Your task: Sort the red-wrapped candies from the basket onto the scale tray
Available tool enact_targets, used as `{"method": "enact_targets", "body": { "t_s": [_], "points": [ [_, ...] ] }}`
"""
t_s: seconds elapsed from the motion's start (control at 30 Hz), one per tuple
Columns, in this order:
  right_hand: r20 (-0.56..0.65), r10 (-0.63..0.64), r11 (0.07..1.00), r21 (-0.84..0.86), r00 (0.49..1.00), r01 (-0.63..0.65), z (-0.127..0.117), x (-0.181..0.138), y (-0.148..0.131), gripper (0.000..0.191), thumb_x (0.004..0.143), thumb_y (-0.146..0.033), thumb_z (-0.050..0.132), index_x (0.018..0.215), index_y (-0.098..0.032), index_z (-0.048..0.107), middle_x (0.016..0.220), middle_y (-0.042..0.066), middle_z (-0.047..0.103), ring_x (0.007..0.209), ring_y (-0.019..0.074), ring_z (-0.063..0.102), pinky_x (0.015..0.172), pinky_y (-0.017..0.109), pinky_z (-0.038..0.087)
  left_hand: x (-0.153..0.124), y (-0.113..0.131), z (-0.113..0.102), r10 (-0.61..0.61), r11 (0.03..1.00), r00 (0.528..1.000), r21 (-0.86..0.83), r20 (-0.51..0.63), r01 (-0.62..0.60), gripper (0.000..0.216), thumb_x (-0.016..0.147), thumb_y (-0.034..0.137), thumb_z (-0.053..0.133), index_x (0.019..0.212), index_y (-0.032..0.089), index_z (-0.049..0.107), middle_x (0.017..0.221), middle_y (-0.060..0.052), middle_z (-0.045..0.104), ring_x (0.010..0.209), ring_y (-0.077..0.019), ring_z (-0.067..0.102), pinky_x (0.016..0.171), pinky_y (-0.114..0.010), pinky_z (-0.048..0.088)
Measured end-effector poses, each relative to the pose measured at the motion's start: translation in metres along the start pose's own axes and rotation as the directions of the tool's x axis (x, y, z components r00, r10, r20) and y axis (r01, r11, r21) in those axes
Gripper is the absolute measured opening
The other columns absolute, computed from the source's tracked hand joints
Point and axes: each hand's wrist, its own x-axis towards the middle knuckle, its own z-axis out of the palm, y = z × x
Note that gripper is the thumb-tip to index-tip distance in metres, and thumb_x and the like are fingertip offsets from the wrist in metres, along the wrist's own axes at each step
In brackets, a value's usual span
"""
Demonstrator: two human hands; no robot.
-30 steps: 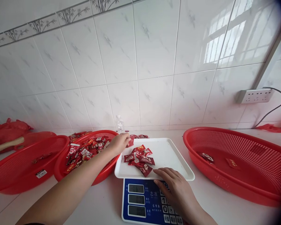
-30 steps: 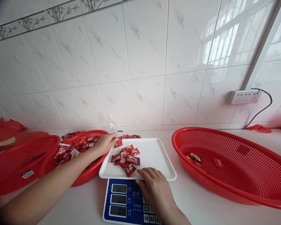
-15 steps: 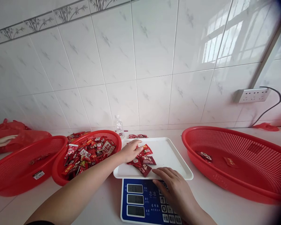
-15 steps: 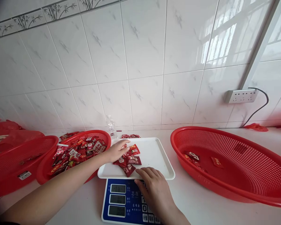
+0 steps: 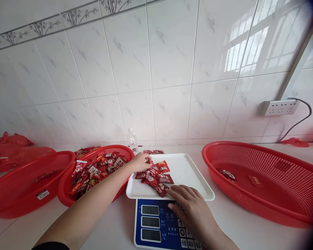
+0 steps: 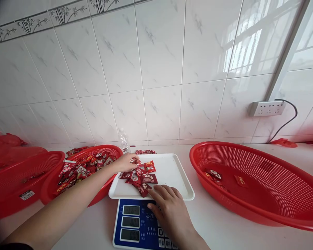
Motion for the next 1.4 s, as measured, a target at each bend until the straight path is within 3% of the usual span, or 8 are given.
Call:
{"method": "enact_targets", "body": {
  "t_s": [0.2, 0.33, 0.47, 0.6, 0.8, 0.97, 1.2, 1.4],
  "points": [
    [-0.004, 0.021, 0.999, 0.040, 1.000, -0.021, 0.003, -0.001, 0.001, 0.027, 0.089, -0.032, 0.055, 0.114, -0.025, 0.063, 0.108, 0.007, 0.070, 0.097, 0.0243, 0.065, 0.077, 0.040, 0.053, -0.009, 0.012, -0.008, -0.028, 0.998, 0.983, -0.057, -0.179, 0.018, 0.025, 0.065, 0.001, 0.060, 0.083, 0.017, 0.067, 0.100, -0.006, 0.065, 0.100, -0.0211, 0.059, 0.086, -0.031, 0.047],
    [-0.098, 0.164, 0.964, 0.225, 0.982, -0.138, 0.002, -0.003, -0.001, 0.039, 0.090, -0.035, 0.053, 0.128, -0.027, 0.052, 0.113, 0.008, 0.068, 0.101, 0.0247, 0.064, 0.082, 0.042, 0.054, -0.036, 0.044, -0.009, 0.091, 0.957, 0.937, -0.232, -0.336, -0.176, 0.029, 0.069, 0.000, 0.059, 0.090, 0.019, 0.064, 0.105, -0.005, 0.061, 0.103, -0.0192, 0.056, 0.086, -0.031, 0.048],
    [-0.105, 0.363, 0.760, 0.607, 0.926, -0.230, -0.003, -0.008, -0.008, 0.055, 0.093, -0.036, 0.047, 0.144, -0.028, 0.028, 0.125, 0.011, 0.061, 0.100, 0.0209, 0.066, 0.079, 0.035, 0.057, -0.081, 0.084, 0.014, 0.356, 0.843, 0.876, -0.293, -0.325, -0.451, 0.032, 0.070, 0.002, 0.058, 0.094, 0.023, 0.063, 0.109, -0.004, 0.057, 0.105, -0.0188, 0.056, 0.091, -0.035, 0.048],
    [0.014, 0.500, 0.514, 0.800, 0.866, -0.310, -0.009, -0.007, -0.011, 0.043, 0.092, -0.041, 0.048, 0.132, -0.025, 0.047, 0.121, 0.010, 0.064, 0.100, 0.0205, 0.066, 0.079, 0.032, 0.058, -0.111, 0.098, 0.039, 0.533, 0.801, 0.817, -0.180, -0.218, -0.571, 0.047, 0.073, 0.007, 0.059, 0.117, 0.024, 0.053, 0.123, -0.009, 0.052, 0.116, -0.0229, 0.051, 0.101, -0.040, 0.043],
    [-0.051, 0.679, 0.409, 0.855, 0.732, -0.319, -0.010, -0.005, -0.009, 0.047, 0.088, -0.046, 0.052, 0.130, -0.025, 0.045, 0.117, 0.011, 0.064, 0.080, 0.0195, 0.071, 0.064, 0.033, 0.061, -0.107, 0.063, 0.021, 0.261, 0.965, 0.949, 0.076, -0.176, -0.251, 0.054, 0.090, 0.039, 0.049, 0.139, 0.025, 0.032, 0.146, -0.015, 0.035, 0.136, -0.0322, 0.031, 0.107, -0.054, 0.032],
    [-0.093, 0.660, 0.444, 0.849, 0.746, -0.287, -0.011, -0.008, -0.011, 0.045, 0.089, -0.044, 0.052, 0.130, -0.026, 0.045, 0.123, 0.012, 0.060, 0.085, 0.0210, 0.070, 0.066, 0.035, 0.062, -0.093, 0.037, 0.007, -0.083, 0.994, 0.989, 0.087, 0.123, 0.072, 0.077, 0.086, 0.062, 0.043, 0.148, 0.024, 0.017, 0.155, -0.018, 0.014, 0.140, -0.0382, 0.014, 0.108, -0.056, 0.023],
    [-0.074, 0.633, 0.461, 0.836, 0.771, -0.298, -0.009, -0.006, -0.012, 0.043, 0.090, -0.044, 0.050, 0.129, -0.025, 0.046, 0.120, 0.011, 0.062, 0.084, 0.0198, 0.070, 0.065, 0.032, 0.062, -0.057, 0.035, 0.020, 0.223, 0.965, 0.957, -0.180, 0.186, -0.190, 0.088, 0.080, 0.062, 0.053, 0.149, 0.027, 0.011, 0.157, -0.012, 0.009, 0.142, -0.0302, 0.010, 0.113, -0.050, 0.019],
    [-0.069, 0.653, 0.455, 0.832, 0.754, -0.317, -0.008, -0.007, -0.008, 0.045, 0.089, -0.044, 0.051, 0.130, -0.025, 0.044, 0.110, 0.009, 0.066, 0.075, 0.0181, 0.070, 0.064, 0.034, 0.061, -0.022, 0.053, 0.025, 0.194, 0.979, 0.948, 0.011, 0.252, -0.203, 0.080, 0.082, 0.068, 0.042, 0.146, 0.025, 0.020, 0.156, -0.014, 0.013, 0.142, -0.0342, 0.004, 0.109, -0.062, 0.006]
  ]
}}
